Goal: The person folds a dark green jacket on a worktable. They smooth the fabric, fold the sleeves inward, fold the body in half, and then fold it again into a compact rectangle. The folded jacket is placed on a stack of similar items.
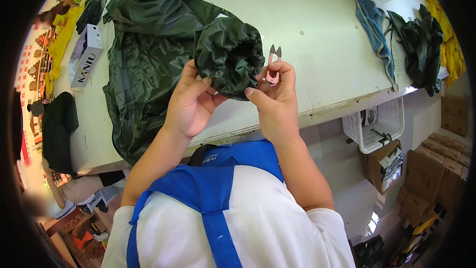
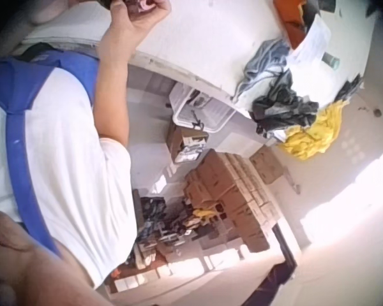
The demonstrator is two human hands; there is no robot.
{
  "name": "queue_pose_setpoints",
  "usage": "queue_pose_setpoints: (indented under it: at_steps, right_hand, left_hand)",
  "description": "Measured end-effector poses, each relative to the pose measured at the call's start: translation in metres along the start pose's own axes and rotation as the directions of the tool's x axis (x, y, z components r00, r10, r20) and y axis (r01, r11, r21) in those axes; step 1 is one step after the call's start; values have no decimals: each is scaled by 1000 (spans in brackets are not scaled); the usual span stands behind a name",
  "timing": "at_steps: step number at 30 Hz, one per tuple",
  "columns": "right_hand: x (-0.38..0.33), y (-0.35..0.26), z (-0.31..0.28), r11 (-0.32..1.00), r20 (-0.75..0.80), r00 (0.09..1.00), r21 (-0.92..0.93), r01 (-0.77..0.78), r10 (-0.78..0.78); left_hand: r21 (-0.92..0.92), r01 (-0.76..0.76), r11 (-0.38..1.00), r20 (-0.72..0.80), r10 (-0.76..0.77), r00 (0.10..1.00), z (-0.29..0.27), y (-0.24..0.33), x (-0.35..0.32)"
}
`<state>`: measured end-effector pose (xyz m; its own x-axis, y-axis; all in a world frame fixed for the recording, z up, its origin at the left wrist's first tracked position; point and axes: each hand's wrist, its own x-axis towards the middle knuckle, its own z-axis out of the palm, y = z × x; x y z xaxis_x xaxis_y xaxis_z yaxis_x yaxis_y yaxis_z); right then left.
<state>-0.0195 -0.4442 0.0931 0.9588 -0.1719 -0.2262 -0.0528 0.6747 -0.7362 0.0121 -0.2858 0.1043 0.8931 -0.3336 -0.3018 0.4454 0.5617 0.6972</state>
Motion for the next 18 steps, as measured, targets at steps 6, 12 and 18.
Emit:
queue_pose_setpoints:
  at_steps: [6,12,18]
  right_hand:
    - [15,-13,3,913,-51,999,-407,-28,9]
    - [14,-4,16,929,-13,998,-366,56,-65]
    - [21,-6,22,983,-55,997,-175,-55,46]
  left_hand:
    - [454,-223,863,66,217,974,-13,-1,-3]
    - [293,186,938,-290,-98,952,-1,-3,-24]
    - [706,-367,606,36,487,873,-13,-12,-25]
